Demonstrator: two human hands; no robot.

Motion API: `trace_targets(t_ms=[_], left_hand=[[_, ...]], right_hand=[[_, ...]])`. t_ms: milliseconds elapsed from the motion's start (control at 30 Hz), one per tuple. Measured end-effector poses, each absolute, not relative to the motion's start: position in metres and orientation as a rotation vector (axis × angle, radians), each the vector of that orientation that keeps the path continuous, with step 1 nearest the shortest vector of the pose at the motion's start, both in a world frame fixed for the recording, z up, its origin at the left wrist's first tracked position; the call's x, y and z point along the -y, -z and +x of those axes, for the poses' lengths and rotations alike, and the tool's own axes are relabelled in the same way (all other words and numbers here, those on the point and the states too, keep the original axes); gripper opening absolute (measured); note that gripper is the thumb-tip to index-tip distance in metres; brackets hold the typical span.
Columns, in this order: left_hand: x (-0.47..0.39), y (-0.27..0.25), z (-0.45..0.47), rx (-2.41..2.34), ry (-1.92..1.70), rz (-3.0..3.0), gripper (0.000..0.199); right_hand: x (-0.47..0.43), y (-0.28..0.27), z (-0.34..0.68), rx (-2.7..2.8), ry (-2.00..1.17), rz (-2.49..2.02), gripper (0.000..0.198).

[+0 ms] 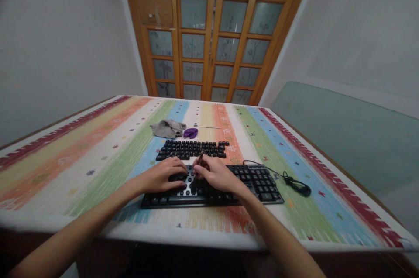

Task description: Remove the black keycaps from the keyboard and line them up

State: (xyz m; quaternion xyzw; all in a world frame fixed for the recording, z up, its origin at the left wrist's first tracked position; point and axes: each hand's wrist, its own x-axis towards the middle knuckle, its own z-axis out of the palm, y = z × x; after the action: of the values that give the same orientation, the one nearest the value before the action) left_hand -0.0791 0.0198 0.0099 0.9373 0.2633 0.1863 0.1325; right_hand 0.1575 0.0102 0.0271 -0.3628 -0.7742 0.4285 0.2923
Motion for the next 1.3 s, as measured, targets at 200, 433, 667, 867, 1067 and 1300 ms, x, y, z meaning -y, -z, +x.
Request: trace_targets(t_ms=[200,433,667,867,1067,1300], left_hand=[[-0.014,-0.021,-0.068,-0.743,-0.687,2.334,0.037],[-0.015,-0.027,-0.056,-0.65,-0.724,2.092,0.041],[-0.014,-0.024,-0.053,-0.685,-0.755,2.2,0.032],[-0.01,-0.02,-0.049,-0.74,-0.845,2.508,0.013],[-0.011,-0.017,-0.044,-0.749,-0.838,2.651,0.007],[-0.034,-0.025,-0.048,-0.811,-0.958,2.591,0.005]], right_hand=[[-0.006,-0.039,0.169,2.04,-1.081,-0.797,0.024],[0.003,-0.045,0.173,1.991,-1.06,-0.72,0.023],[0.006,-0.039,0.179,2.028,-0.857,-0.812,0.016],[0.006,-0.038,0.179,2.06,-0.706,-0.849,0.013],[0.008,-0.038,0.178,2.106,-0.583,-0.882,0.01],[0.008,-0.037,0.182,2.078,-0.548,-0.966,0.014]])
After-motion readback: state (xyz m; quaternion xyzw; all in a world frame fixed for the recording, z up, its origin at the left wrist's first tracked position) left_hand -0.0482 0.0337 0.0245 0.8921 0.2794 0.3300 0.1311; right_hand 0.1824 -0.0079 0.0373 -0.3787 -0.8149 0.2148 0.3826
